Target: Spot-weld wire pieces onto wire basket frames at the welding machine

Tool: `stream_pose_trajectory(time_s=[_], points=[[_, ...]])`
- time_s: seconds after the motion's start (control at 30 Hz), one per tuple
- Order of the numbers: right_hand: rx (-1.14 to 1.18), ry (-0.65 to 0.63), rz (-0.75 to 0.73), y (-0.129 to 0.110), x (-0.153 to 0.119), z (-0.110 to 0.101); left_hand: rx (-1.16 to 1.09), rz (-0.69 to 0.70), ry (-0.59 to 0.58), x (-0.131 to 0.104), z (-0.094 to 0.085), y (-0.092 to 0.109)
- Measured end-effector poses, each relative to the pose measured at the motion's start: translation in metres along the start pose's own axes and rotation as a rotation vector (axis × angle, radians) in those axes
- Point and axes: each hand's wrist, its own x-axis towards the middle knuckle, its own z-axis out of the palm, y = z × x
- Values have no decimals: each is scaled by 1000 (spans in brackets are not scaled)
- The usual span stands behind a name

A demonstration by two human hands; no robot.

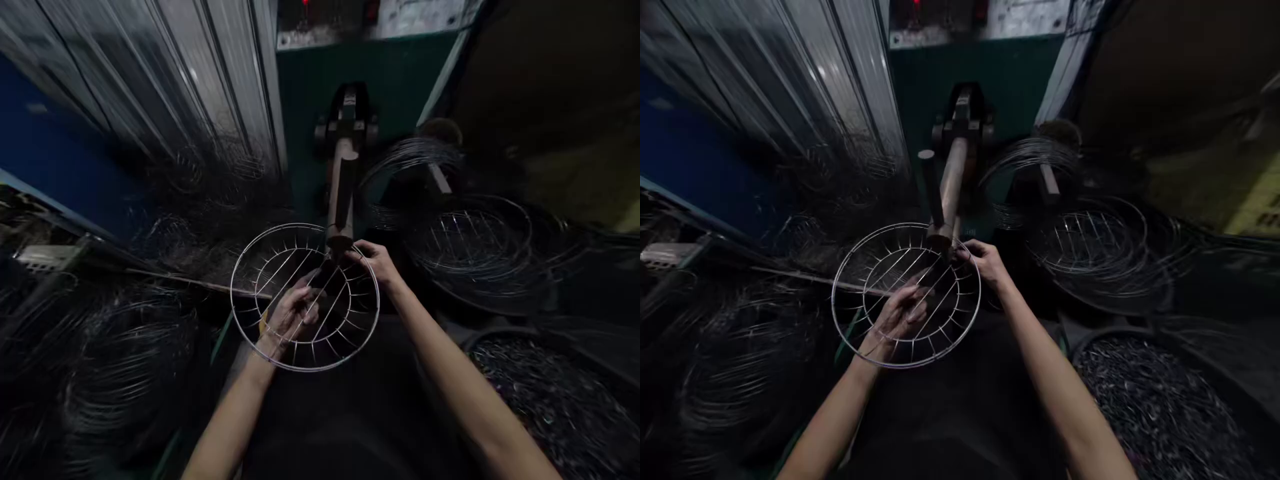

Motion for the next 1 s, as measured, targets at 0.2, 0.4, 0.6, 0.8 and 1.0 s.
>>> stream_pose_trajectory(time_s=[0.2, 0.4, 0.6, 0.8, 1.0], points=[[-31, 37, 8, -3, -14, -3, 42, -25, -3, -2, 1, -3], [-19, 54, 31, -6, -34, -11, 113, 69, 69, -3, 15, -5], [-28, 53, 17, -8, -24, -5, 91, 178, 128, 0, 22, -13], [-11, 31, 0, -2, -15, -3, 90, 194, 125, 6, 15, -21], [11, 30, 15, -8, -12, 2, 71, 205, 140, 2, 18, -22]])
